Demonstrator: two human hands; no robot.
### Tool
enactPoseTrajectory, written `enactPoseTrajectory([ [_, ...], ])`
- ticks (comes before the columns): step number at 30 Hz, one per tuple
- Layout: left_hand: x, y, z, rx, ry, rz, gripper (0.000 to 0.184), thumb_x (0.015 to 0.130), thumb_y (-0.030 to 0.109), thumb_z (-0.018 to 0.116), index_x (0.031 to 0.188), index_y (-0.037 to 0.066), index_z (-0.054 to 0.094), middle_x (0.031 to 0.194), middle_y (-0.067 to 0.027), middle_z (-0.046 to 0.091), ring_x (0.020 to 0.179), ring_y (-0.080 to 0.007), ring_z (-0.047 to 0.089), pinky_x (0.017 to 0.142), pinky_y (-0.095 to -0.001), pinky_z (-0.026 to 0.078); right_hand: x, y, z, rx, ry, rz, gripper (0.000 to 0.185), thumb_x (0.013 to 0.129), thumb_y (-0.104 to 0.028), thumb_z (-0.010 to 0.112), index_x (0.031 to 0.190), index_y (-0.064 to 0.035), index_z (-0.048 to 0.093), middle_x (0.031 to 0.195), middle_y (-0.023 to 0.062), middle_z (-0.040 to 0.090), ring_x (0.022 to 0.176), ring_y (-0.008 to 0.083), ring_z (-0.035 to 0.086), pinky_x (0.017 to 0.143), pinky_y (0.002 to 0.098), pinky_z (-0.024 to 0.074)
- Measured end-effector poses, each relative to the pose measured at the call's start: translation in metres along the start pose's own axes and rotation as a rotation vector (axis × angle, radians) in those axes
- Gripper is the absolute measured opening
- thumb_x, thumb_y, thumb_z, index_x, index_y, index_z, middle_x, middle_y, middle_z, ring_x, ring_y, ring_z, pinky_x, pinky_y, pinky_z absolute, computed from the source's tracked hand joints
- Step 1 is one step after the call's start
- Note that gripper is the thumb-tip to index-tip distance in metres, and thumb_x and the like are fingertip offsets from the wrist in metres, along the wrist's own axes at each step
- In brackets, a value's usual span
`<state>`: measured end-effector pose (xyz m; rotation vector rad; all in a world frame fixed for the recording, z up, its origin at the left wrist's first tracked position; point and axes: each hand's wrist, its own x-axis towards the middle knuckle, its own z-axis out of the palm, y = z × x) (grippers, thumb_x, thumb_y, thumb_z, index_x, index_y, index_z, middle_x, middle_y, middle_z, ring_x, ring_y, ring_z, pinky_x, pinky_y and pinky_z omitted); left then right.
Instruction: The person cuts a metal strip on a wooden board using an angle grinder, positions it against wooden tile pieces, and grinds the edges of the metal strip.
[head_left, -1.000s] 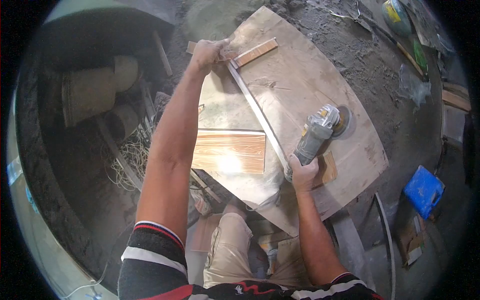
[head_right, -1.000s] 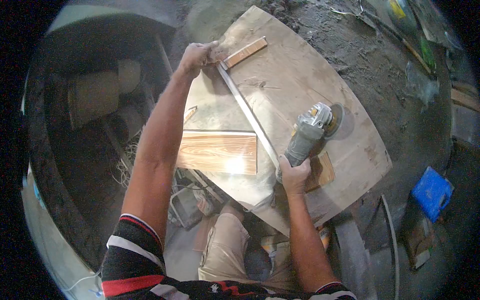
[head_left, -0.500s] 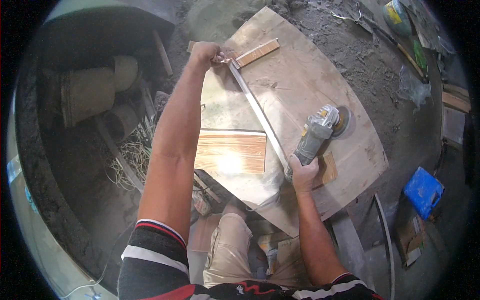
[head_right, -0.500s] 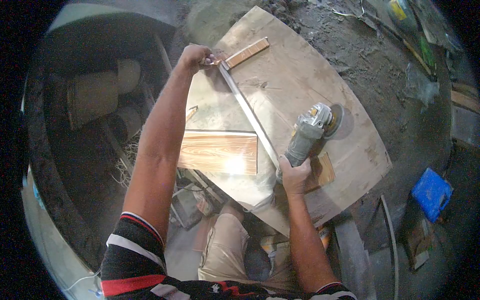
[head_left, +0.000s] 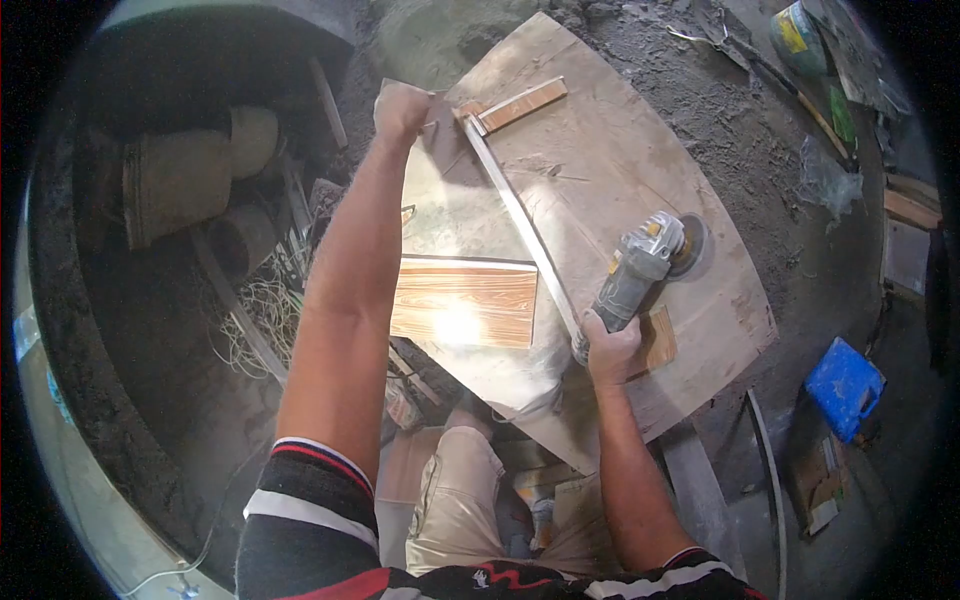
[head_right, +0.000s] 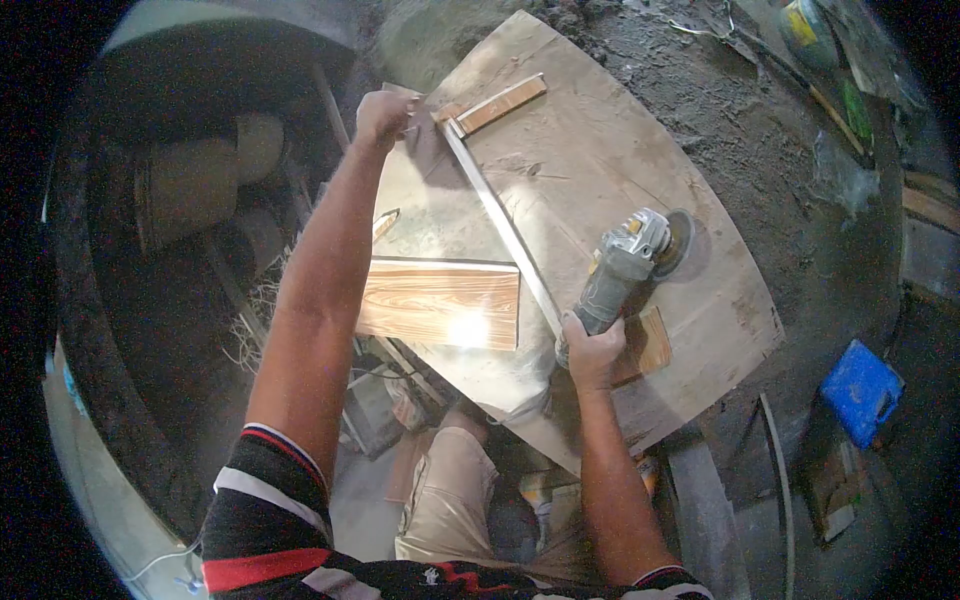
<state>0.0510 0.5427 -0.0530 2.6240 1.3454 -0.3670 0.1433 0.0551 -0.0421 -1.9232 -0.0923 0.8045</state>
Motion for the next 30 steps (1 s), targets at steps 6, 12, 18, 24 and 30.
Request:
enactPoseTrajectory([
  [6,-0.015,-0.055,0.006,-0.068,0.460,-0.336,0.033,0.089,0.028,0.067,0.089,-0.002,0.079,0.084,-0.0244,0.074,0.082,-0.0375,0.074,0.078,-0.0474,0.056,0.003,0.019,-0.001,-0.084,0.036,-0.062,0.048,0.076,-0.016,0.084,0.110,0.0087,0.061,0.097,0.0155,0.071,0.085,0.0266,0.070,0.080,0.0403,0.0558],
  [12,-0.123,-0.039,-0.028,-1.529,0.640,-0.563,0.011,0.092,0.004,0.062,0.081,0.005,0.063,0.072,-0.0027,0.055,0.055,-0.0137,0.051,0.048,-0.0298,0.043,-0.008,0.006,-0.010,-0.018,-0.005,0.011,0.052,0.077,-0.018,0.084,0.112,0.0112,0.060,0.099,0.0177,0.071,0.086,0.0305,0.070,0.082,0.0422,0.0551],
  [18,-0.193,0.026,0.003,-1.931,0.335,-0.949,0.011,0.104,0.018,0.059,0.100,0.008,0.061,0.077,0.0017,0.053,0.056,-0.0084,0.046,0.054,-0.0277,0.042,-0.017,0.003,-0.036,-0.109,0.008,-0.107,0.047,0.076,-0.016,0.084,0.110,0.0094,0.061,0.096,0.0145,0.071,0.082,0.0276,0.069,0.079,0.0410,0.0555],
  [24,-0.177,0.028,0.081,-1.864,0.281,-0.994,0.010,0.103,0.016,0.056,0.098,0.008,0.060,0.078,-0.0006,0.054,0.057,-0.0128,0.049,0.065,-0.0373,0.052,-0.031,-0.049,-0.055,-0.012,-0.065,-0.047,0.041,0.076,-0.012,0.083,0.108,0.0042,0.062,0.095,0.0117,0.070,0.082,0.0214,0.067,0.079,0.0389,0.0553],
  [30,-0.145,-0.003,0.097,-1.699,0.137,-1.058,0.022,0.097,0.012,0.056,0.111,-0.005,0.061,0.094,-0.0155,0.065,0.074,-0.0281,0.067,0.072,-0.0476,0.058,-0.021,-0.048,-0.071,-0.159,-0.158,0.016,0.044,0.077,-0.011,0.084,0.112,0.0034,0.062,0.099,0.0120,0.071,0.086,0.0238,0.068,0.082,0.0381,0.0546],
])
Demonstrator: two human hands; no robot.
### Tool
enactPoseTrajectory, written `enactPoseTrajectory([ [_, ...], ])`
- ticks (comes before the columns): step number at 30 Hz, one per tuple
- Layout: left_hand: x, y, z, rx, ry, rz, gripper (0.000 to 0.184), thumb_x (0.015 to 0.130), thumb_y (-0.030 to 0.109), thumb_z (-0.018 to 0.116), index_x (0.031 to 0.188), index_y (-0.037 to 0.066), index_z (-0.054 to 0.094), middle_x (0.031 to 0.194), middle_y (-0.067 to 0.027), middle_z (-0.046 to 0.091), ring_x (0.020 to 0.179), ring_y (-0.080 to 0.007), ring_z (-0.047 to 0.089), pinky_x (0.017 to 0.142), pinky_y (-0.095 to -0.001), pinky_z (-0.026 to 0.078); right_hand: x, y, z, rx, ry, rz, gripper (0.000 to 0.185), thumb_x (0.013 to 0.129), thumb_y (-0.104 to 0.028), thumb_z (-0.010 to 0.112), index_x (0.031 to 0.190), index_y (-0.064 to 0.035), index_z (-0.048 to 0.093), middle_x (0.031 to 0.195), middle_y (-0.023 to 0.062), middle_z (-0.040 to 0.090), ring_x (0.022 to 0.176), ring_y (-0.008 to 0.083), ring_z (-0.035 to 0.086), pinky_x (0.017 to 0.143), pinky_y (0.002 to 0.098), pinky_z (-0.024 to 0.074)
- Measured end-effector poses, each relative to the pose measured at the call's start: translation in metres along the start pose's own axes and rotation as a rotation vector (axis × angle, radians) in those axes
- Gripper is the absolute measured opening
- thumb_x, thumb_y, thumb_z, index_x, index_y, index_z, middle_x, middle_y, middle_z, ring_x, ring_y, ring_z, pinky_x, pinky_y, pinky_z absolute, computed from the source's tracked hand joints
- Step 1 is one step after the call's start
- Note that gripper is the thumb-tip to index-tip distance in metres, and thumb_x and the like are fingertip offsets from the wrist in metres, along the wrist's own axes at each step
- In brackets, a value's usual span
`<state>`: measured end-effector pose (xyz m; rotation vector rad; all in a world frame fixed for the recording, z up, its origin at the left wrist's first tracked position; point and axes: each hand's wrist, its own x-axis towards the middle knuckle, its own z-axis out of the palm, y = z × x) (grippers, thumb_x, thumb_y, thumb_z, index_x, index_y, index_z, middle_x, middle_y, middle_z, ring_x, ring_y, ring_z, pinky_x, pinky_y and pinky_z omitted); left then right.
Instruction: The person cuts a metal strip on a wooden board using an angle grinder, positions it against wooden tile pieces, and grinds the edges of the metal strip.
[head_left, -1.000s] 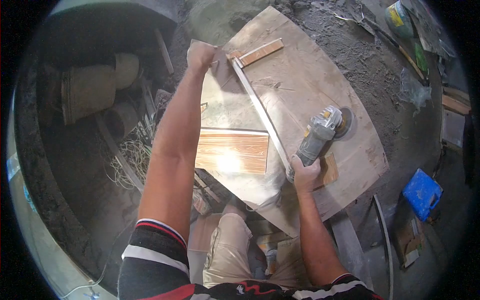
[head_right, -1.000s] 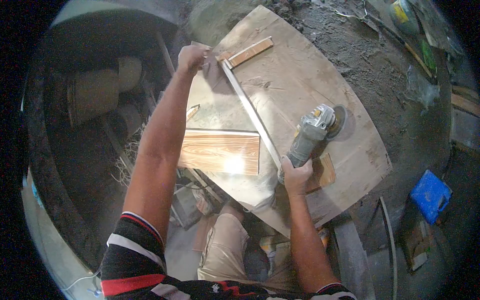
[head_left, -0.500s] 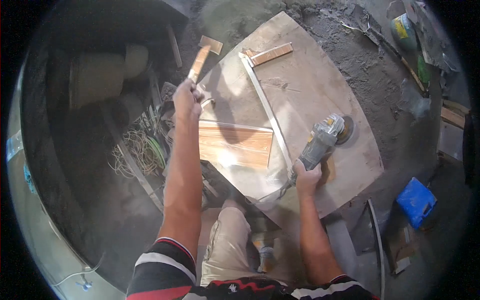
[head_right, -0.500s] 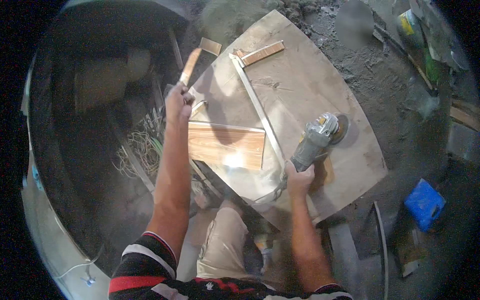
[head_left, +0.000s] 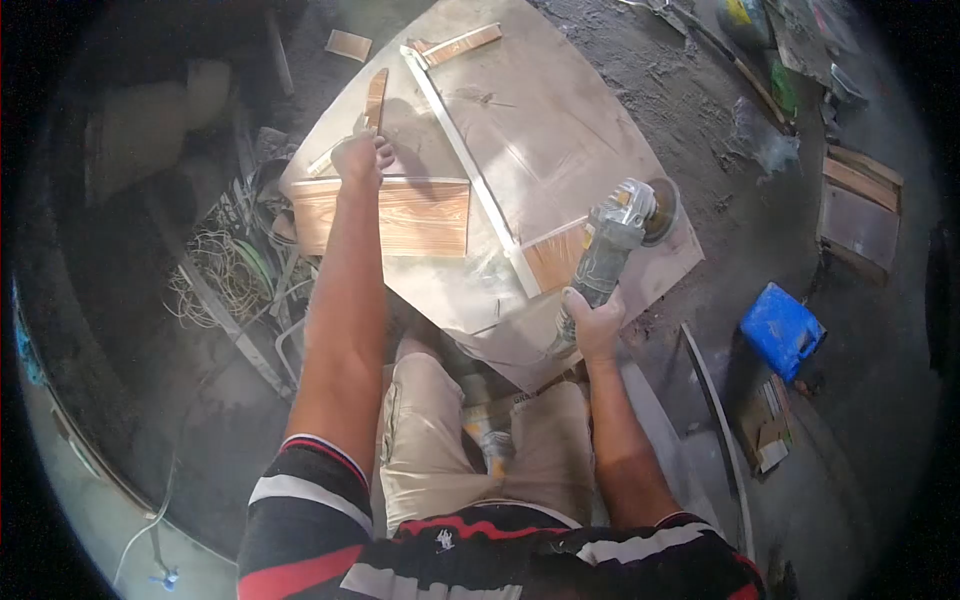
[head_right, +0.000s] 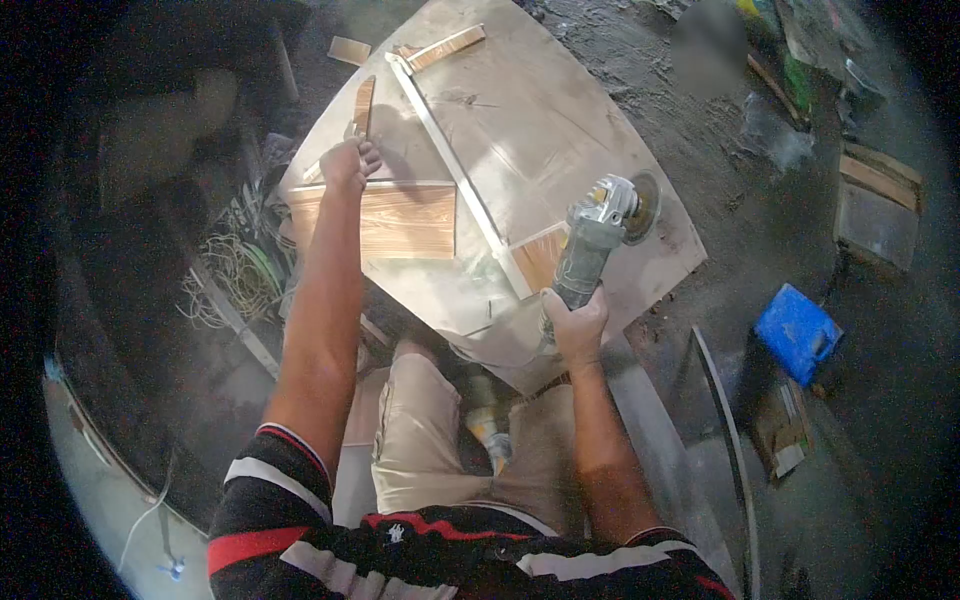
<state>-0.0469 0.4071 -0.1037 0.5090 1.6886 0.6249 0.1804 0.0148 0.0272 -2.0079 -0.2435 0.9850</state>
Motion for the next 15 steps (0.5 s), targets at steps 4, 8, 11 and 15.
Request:
enactPoseTrajectory([
  [4,-0.008,0.036,0.000,0.784,0.016,0.133,0.041,0.093,0.019,0.060,0.123,-0.009,0.061,0.101,-0.0243,0.072,0.087,-0.0402,0.074,0.078,-0.0482,0.060,-0.005,-0.007,-0.009,-0.117,0.015,-0.103,0.048,0.076,-0.013,0.085,0.115,0.0047,0.061,0.100,0.0137,0.070,0.087,0.0261,0.068,0.083,0.0395,0.0547],
  [8,-0.024,0.038,0.019,1.395,0.335,0.560,0.043,0.089,0.034,0.067,0.110,-0.004,0.066,0.092,-0.0219,0.074,0.087,-0.0417,0.074,0.081,-0.0483,0.059,-0.009,0.016,-0.014,-0.191,0.061,-0.143,0.054,0.075,-0.014,0.085,0.119,0.0052,0.060,0.102,0.0154,0.069,0.091,0.0257,0.067,0.086,0.0390,0.0540],
  [11,-0.022,0.036,0.056,1.399,0.066,0.728,0.058,0.092,0.049,0.066,0.115,-0.004,0.064,0.100,-0.0289,0.072,0.096,-0.0463,0.071,0.088,-0.0515,0.056,-0.014,-0.013,-0.017,-0.038,-0.063,0.150,0.056,0.075,-0.015,0.085,0.121,0.0048,0.059,0.104,0.0141,0.069,0.093,0.0243,0.066,0.088,0.0382,0.0535],
  [15,0.001,0.011,0.109,1.304,-0.046,0.354,0.084,0.086,0.059,0.070,0.128,-0.013,0.054,0.124,-0.0316,0.067,0.114,-0.0431,0.067,0.099,-0.0482,0.053,-0.016,-0.023,-0.018,0.052,-0.056,0.200,0.053,0.076,-0.014,0.085,0.119,0.0035,0.059,0.104,0.0114,0.068,0.091,0.0220,0.066,0.086,0.0379,0.0538],
])
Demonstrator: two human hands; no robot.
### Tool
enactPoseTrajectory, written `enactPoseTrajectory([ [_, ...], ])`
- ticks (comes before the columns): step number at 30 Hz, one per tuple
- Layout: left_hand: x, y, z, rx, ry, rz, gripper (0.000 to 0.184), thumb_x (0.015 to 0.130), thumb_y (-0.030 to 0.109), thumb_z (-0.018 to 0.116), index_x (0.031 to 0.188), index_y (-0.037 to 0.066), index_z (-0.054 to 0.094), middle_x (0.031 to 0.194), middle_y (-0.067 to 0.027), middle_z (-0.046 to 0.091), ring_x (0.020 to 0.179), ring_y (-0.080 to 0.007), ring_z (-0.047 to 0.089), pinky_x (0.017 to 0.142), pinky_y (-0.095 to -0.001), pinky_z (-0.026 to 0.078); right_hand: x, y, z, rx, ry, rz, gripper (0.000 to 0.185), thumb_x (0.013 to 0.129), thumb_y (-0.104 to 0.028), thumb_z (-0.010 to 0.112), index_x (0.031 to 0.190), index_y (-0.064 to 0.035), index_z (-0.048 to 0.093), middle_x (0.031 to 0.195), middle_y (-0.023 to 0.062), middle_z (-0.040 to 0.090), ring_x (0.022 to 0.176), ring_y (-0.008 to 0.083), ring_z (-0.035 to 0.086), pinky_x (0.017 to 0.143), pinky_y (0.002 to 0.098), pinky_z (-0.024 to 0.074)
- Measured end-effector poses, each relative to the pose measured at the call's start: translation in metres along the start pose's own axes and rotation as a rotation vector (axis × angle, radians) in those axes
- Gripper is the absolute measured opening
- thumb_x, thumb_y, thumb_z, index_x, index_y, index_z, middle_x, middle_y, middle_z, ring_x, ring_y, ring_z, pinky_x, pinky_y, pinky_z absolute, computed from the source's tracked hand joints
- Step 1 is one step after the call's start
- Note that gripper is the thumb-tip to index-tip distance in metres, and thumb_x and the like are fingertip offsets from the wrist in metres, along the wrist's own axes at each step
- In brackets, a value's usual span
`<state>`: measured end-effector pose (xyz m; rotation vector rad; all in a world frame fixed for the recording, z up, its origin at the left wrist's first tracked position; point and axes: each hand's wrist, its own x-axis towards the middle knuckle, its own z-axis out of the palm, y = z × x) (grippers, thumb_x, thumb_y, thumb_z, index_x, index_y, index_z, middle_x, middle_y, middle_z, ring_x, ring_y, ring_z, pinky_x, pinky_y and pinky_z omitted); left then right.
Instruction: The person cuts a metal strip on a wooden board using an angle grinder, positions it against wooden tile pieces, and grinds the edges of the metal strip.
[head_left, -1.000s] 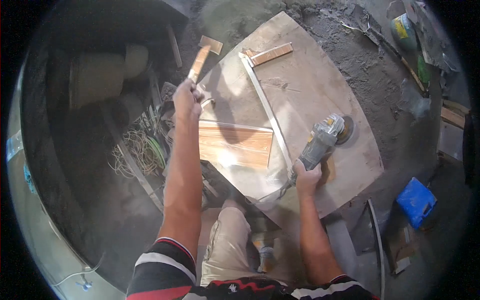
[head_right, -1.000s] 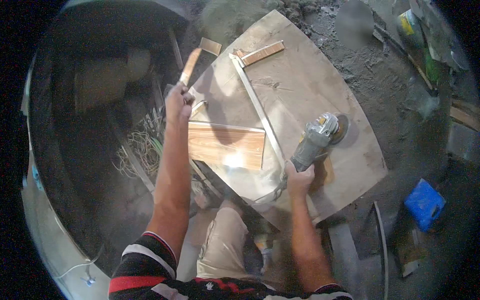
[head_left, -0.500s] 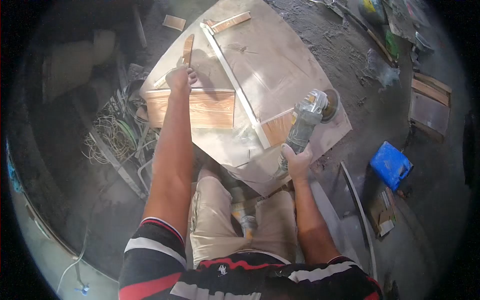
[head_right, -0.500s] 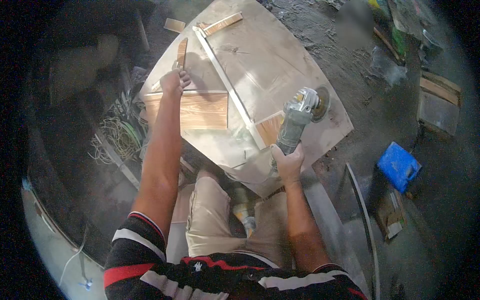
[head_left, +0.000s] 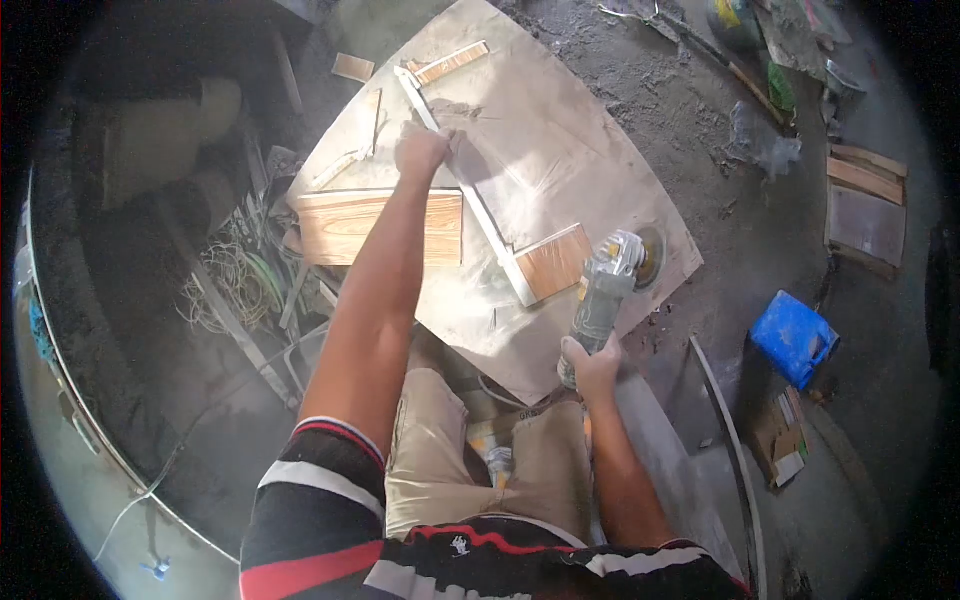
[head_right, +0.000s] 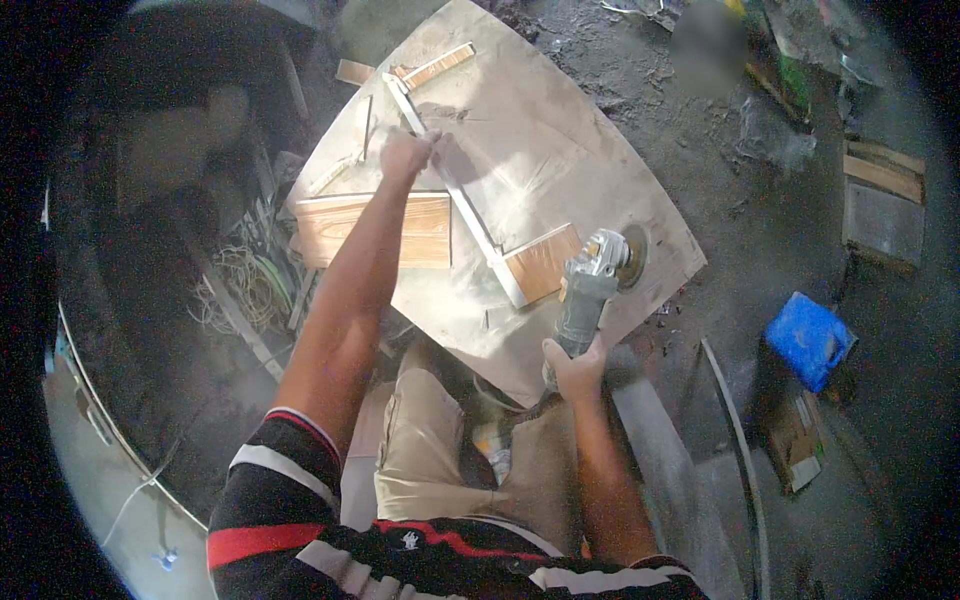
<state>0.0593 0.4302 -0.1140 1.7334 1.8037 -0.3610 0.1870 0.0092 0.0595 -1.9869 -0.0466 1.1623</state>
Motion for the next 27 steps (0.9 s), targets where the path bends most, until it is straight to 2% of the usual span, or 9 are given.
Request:
enactPoseTrajectory([
  [2,-0.004,0.015,0.002,0.002,0.163,-0.098,0.075,0.083,0.053,0.073,0.123,-0.008,0.058,0.120,-0.0292,0.069,0.116,-0.0412,0.068,0.100,-0.0456,0.054,0.004,0.008,-0.007,-0.139,-0.036,0.013,0.050,0.077,-0.013,0.084,0.118,0.0035,0.059,0.104,0.0102,0.068,0.091,0.0206,0.065,0.084,0.0377,0.0540],
  [3,0.002,0.016,0.008,-0.003,0.198,-0.102,0.061,0.081,0.042,0.072,0.119,-0.004,0.060,0.116,-0.0281,0.070,0.113,-0.0398,0.069,0.099,-0.0450,0.055,0.004,0.005,-0.006,-0.139,-0.033,0.009,0.050,0.077,-0.013,0.084,0.118,0.0035,0.059,0.104,0.0102,0.068,0.091,0.0206,0.065,0.084,0.0377,0.0540],
  [6,0.020,0.006,0.017,0.070,0.164,-0.031,0.049,0.079,0.033,0.069,0.111,-0.004,0.065,0.109,-0.0279,0.072,0.106,-0.0404,0.072,0.094,-0.0456,0.056,0.002,-0.002,-0.005,-0.067,-0.030,0.038,0.049,0.077,-0.012,0.084,0.117,0.0038,0.059,0.102,0.0103,0.068,0.089,0.0202,0.066,0.083,0.0374,0.0541],
  [10,0.034,-0.015,0.023,-0.015,0.140,-0.015,0.044,0.077,0.033,0.071,0.099,-0.005,0.069,0.101,-0.0271,0.073,0.103,-0.0416,0.073,0.089,-0.0469,0.057,0.000,0.007,-0.005,-0.056,-0.011,0.005,0.049,0.077,-0.013,0.085,0.116,0.0038,0.059,0.099,0.0107,0.068,0.087,0.0200,0.066,0.081,0.0372,0.0545],
  [12,0.049,-0.030,0.039,-0.404,0.238,-0.064,0.034,0.080,0.031,0.072,0.089,-0.002,0.070,0.090,-0.0209,0.074,0.092,-0.0367,0.074,0.081,-0.0453,0.058,0.002,0.012,-0.007,-0.059,-0.006,-0.004,0.049,0.077,-0.013,0.085,0.116,0.0037,0.059,0.098,0.0107,0.069,0.087,0.0198,0.066,0.080,0.0369,0.0547],
  [13,0.034,-0.023,0.028,-0.401,0.235,-0.062,0.034,0.080,0.031,0.072,0.089,-0.002,0.070,0.090,-0.0209,0.074,0.092,-0.0367,0.074,0.081,-0.0453,0.058,0.002,0.011,-0.008,-0.069,-0.021,0.017,0.050,0.077,-0.012,0.085,0.116,0.0038,0.059,0.098,0.0106,0.069,0.087,0.0193,0.066,0.080,0.0364,0.0547],
  [15,0.002,-0.012,0.001,-0.963,-0.040,0.030,0.027,0.089,0.029,0.069,0.092,0.002,0.066,0.082,-0.0122,0.069,0.076,-0.0272,0.070,0.067,-0.0427,0.056,0.002,0.012,-0.009,-0.079,-0.034,0.043,0.050,0.077,-0.012,0.085,0.116,0.0038,0.059,0.098,0.0105,0.069,0.087,0.0189,0.066,0.080,0.0359,0.0548],
  [20,-0.028,0.005,-0.020,-1.391,-0.109,-0.130,0.035,0.106,0.039,0.058,0.099,0.006,0.054,0.080,-0.0074,0.056,0.064,-0.0184,0.059,0.057,-0.0372,0.052,-0.001,0.004,-0.008,-0.046,-0.050,-0.068,0.045,0.077,-0.010,0.085,0.113,0.0013,0.061,0.096,0.0074,0.068,0.081,0.0170,0.065,0.076,0.0352,0.0553],
  [27,-0.099,0.051,-0.072,-1.438,0.100,0.211,0.039,0.108,0.045,0.053,0.095,0.008,0.052,0.080,-0.0054,0.054,0.063,-0.0155,0.056,0.058,-0.0341,0.053,-0.012,-0.017,-0.019,0.156,-0.161,0.050,0.040,0.079,-0.008,0.081,0.114,0.0004,0.063,0.092,0.0053,0.070,0.077,0.0136,0.066,0.074,0.0330,0.0563],
])
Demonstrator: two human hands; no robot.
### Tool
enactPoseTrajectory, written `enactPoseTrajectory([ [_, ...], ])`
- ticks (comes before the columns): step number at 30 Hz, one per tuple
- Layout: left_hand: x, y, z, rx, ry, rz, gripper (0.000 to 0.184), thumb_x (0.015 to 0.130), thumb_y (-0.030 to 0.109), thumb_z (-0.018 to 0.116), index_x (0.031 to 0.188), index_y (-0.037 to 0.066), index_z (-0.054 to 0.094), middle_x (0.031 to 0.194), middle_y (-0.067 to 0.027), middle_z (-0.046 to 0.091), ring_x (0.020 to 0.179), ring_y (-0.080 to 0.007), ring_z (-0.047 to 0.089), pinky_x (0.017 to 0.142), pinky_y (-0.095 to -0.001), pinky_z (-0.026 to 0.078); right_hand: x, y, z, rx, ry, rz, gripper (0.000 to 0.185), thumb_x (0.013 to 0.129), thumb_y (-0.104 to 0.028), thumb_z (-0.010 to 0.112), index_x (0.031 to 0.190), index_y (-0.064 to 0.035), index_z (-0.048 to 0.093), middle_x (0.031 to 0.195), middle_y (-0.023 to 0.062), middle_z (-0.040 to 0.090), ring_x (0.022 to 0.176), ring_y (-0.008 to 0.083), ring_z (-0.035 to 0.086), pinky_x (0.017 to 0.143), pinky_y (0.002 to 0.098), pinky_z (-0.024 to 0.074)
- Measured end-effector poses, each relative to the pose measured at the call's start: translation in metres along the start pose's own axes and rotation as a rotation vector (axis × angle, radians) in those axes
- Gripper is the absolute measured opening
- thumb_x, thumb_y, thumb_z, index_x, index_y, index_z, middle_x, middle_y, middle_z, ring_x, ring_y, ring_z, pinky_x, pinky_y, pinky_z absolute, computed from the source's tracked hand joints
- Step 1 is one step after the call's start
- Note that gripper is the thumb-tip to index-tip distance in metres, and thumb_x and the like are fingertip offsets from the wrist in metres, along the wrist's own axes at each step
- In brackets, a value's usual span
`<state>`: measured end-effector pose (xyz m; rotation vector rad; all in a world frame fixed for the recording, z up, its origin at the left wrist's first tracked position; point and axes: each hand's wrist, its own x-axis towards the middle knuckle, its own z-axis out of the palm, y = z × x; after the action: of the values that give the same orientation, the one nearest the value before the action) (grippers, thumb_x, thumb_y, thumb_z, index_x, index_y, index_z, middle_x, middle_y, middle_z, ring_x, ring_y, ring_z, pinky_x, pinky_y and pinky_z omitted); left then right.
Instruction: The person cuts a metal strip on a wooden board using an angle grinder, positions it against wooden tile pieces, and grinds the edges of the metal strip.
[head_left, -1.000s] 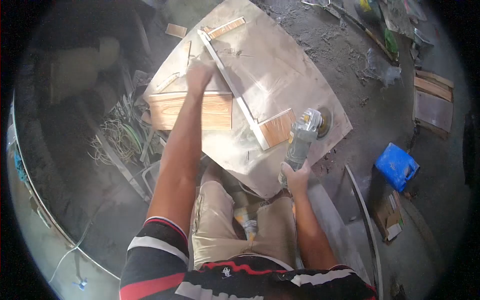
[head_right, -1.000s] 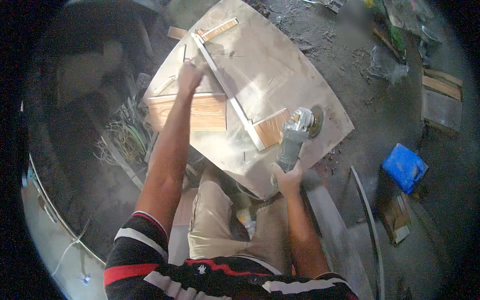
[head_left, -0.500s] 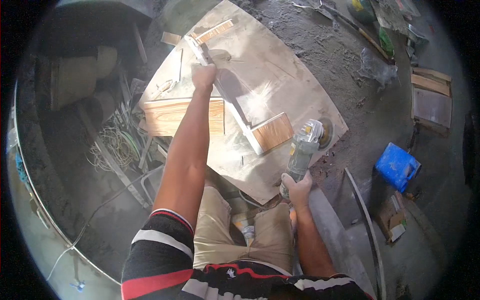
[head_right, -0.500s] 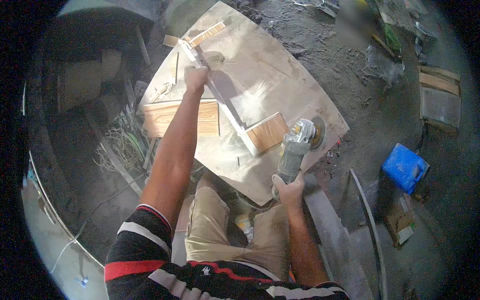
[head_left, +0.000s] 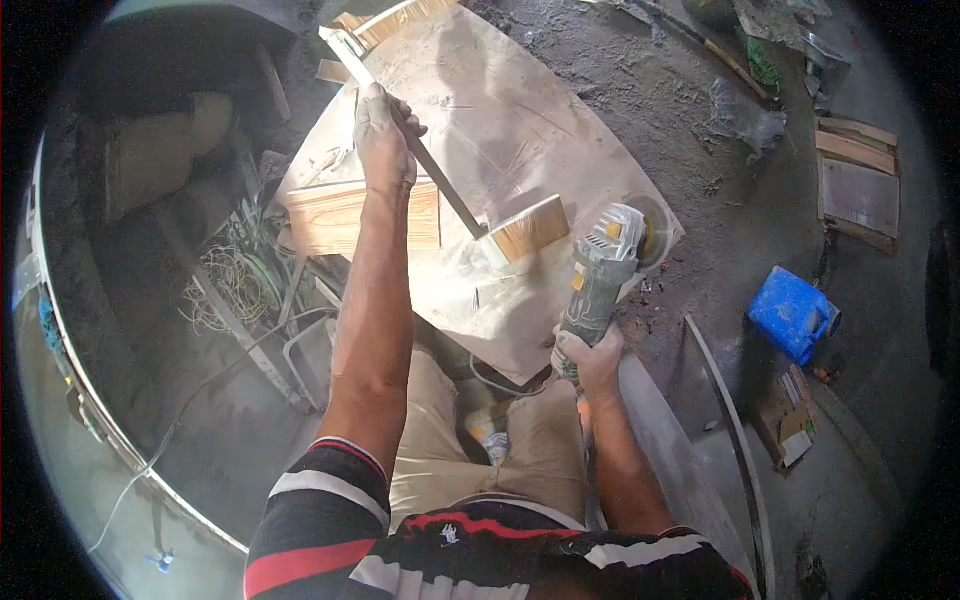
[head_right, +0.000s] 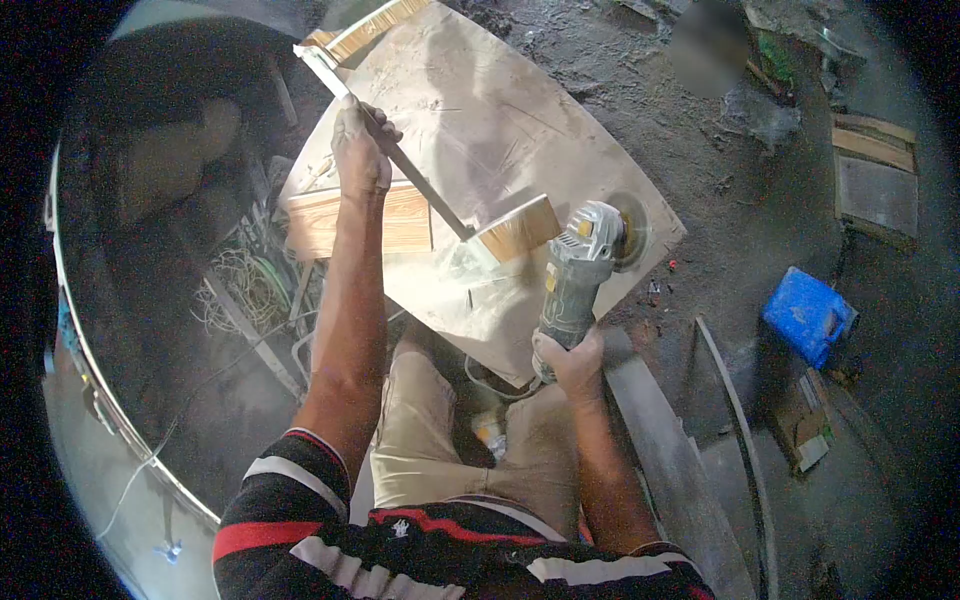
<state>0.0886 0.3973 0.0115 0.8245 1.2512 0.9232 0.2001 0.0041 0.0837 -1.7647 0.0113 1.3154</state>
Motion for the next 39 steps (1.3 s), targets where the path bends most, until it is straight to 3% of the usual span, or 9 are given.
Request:
enactPoseTrajectory([
  [6,-0.034,0.060,0.014,0.022,-0.120,0.196,0.035,0.112,0.037,0.048,0.100,0.006,0.055,0.085,-0.0080,0.058,0.071,-0.0179,0.060,0.071,-0.0361,0.057,-0.020,-0.033,-0.003,0.105,-0.146,0.038,0.039,0.079,-0.008,0.078,0.115,0.0012,0.066,0.095,0.0063,0.073,0.079,0.0150,0.069,0.076,0.0321,0.0572],
  [9,-0.052,0.083,0.014,0.067,-0.233,0.201,0.032,0.110,0.035,0.055,0.105,0.004,0.061,0.083,-0.0062,0.062,0.074,-0.0158,0.063,0.072,-0.0323,0.056,-0.027,-0.034,-0.002,0.144,-0.154,0.010,0.040,0.079,-0.008,0.078,0.115,0.0012,0.065,0.093,0.0055,0.073,0.081,0.0144,0.068,0.078,0.0316,0.0568],
  [17,-0.084,0.114,-0.008,0.413,-0.498,0.098,0.014,0.100,0.011,0.068,0.112,0.005,0.066,0.095,-0.0033,0.069,0.088,-0.0124,0.065,0.079,-0.0280,0.053,-0.025,-0.023,-0.010,0.094,-0.157,-0.178,0.046,0.077,-0.011,0.080,0.118,-0.0002,0.063,0.099,0.0068,0.070,0.087,0.0157,0.068,0.082,0.0341,0.0565],
  [21,-0.099,0.120,-0.005,0.567,-0.498,0.032,0.017,0.095,0.001,0.069,0.112,0.005,0.067,0.097,-0.0032,0.070,0.088,-0.0107,0.064,0.079,-0.0264,0.053,-0.023,-0.037,-0.014,0.161,-0.240,-0.109,0.047,0.075,-0.010,0.080,0.118,0.0000,0.064,0.098,0.0063,0.070,0.088,0.0167,0.068,0.082,0.0335,0.0563],
  [23,-0.103,0.117,-0.006,0.569,-0.503,0.021,0.018,0.094,0.000,0.069,0.111,0.005,0.067,0.098,-0.0034,0.071,0.088,-0.0105,0.064,0.079,-0.0265,0.053,-0.015,-0.043,-0.017,0.098,-0.295,-0.071,0.042,0.075,-0.008,0.078,0.114,-0.0001,0.066,0.096,0.0062,0.070,0.079,0.0146,0.067,0.074,0.0327,0.0574],
  [28,-0.106,0.114,-0.006,0.508,-0.494,-0.004,0.011,0.096,0.006,0.072,0.107,0.005,0.071,0.096,-0.0018,0.071,0.089,-0.0097,0.066,0.078,-0.0248,0.053,-0.001,-0.022,-0.010,0.258,-0.387,0.101,0.047,0.072,-0.015,0.079,0.115,-0.0020,0.066,0.096,0.0038,0.069,0.081,0.0150,0.065,0.077,0.0322,0.0558],
  [34,-0.097,0.125,-0.005,0.701,-0.539,-0.010,0.026,0.097,0.012,0.071,0.121,0.002,0.067,0.106,-0.0088,0.074,0.103,-0.0175,0.070,0.088,-0.0304,0.059,0.004,-0.019,0.009,0.362,-0.414,0.178,0.043,0.080,-0.026,0.079,0.111,-0.0005,0.066,0.092,0.0054,0.069,0.072,0.0152,0.066,0.066,0.0313,0.0564],
  [36,-0.089,0.115,-0.011,0.642,-0.549,-0.007,0.027,0.098,0.012,0.070,0.123,0.001,0.067,0.108,-0.0097,0.074,0.103,-0.0175,0.070,0.088,-0.0306,0.059,0.008,-0.023,0.018,0.430,-0.452,0.229,0.041,0.082,-0.030,0.078,0.109,-0.0022,0.066,0.087,0.0061,0.068,0.066,0.0158,0.065,0.059,0.0316,0.0564],
  [39,-0.100,0.117,-0.008,0.633,-0.510,0.000,0.028,0.096,0.010,0.072,0.122,0.000,0.068,0.110,-0.0110,0.075,0.098,-0.0172,0.070,0.087,-0.0311,0.057,0.009,-0.025,0.027,0.522,-0.450,0.313,0.040,0.082,-0.031,0.077,0.109,-0.0032,0.065,0.085,0.0062,0.068,0.066,0.0161,0.066,0.059,0.0323,0.0579],
])
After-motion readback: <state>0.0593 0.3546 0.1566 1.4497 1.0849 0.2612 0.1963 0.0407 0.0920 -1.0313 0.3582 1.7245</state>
